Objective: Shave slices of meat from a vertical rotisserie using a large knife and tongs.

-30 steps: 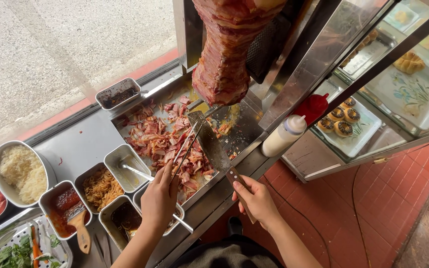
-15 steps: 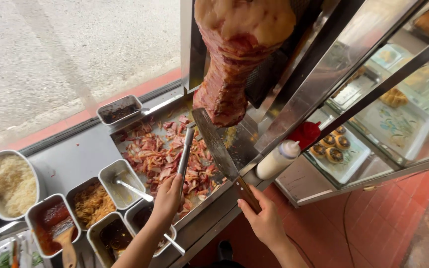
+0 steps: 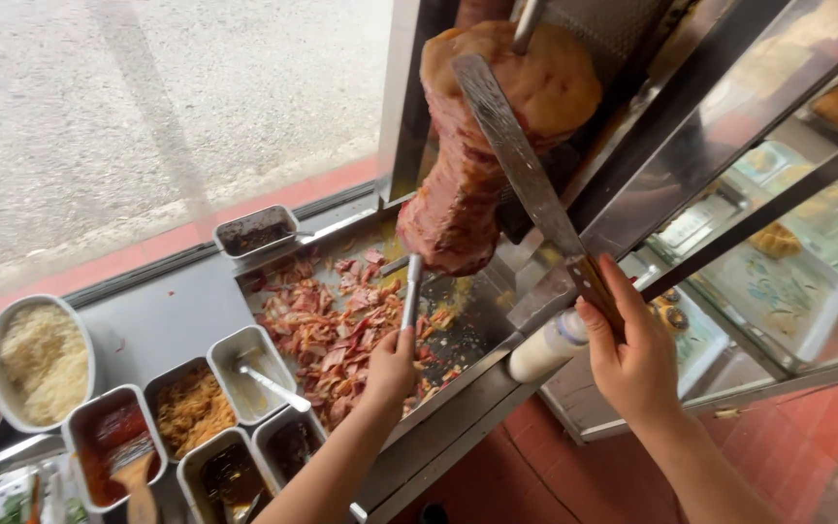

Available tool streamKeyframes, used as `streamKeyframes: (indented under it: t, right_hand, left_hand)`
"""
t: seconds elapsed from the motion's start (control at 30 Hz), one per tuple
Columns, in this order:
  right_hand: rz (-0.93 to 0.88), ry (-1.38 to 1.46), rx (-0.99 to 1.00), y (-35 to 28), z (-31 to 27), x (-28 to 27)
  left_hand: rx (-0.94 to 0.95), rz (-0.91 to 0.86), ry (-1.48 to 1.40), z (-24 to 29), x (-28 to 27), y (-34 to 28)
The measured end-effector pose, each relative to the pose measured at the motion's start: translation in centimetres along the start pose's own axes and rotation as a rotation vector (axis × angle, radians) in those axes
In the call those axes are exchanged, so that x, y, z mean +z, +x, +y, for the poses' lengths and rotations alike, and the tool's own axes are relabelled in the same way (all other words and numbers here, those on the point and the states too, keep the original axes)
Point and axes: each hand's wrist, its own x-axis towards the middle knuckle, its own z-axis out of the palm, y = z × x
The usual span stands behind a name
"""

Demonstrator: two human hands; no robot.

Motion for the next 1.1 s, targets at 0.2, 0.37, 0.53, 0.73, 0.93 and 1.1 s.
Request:
streamKeyframes:
  t: [0.2,0.37,0.53,0.73,0.93,1.1]
  right_hand:
    - [0.081,0.018,-0.221,2.6,0.8,-0.5]
    - [0.064,-0.038,-0.255,2.3,1.9,0.5]
    - [0.172,-0.058,-0.324,6.3,1.3,5.1]
    - [0.193,-0.082,-0.403,12.1,-1.8,8.1]
    - [0.197,-0.079,-0.449,8.8,2.2,8.1]
    - [0.179,-0.051,-0.445,5.6,5.7,7.0]
  left_hand:
    - [0.028,0.017,0.086,-1.3,-2.7,5.6]
    - [-0.001,-0.016,0.100,1.9,-4.9,4.7]
    - [-0.025,-0.096,0.135,1.6,-6.0,7.8]
    - [-0.038,-0.113,0.151,2.9,-6.2,5.8]
    - [-0.046,-0.115,0.147,2.8,-6.0,5.8]
    - [-0.047,-0.114,0.184,3.6,-5.7,5.1]
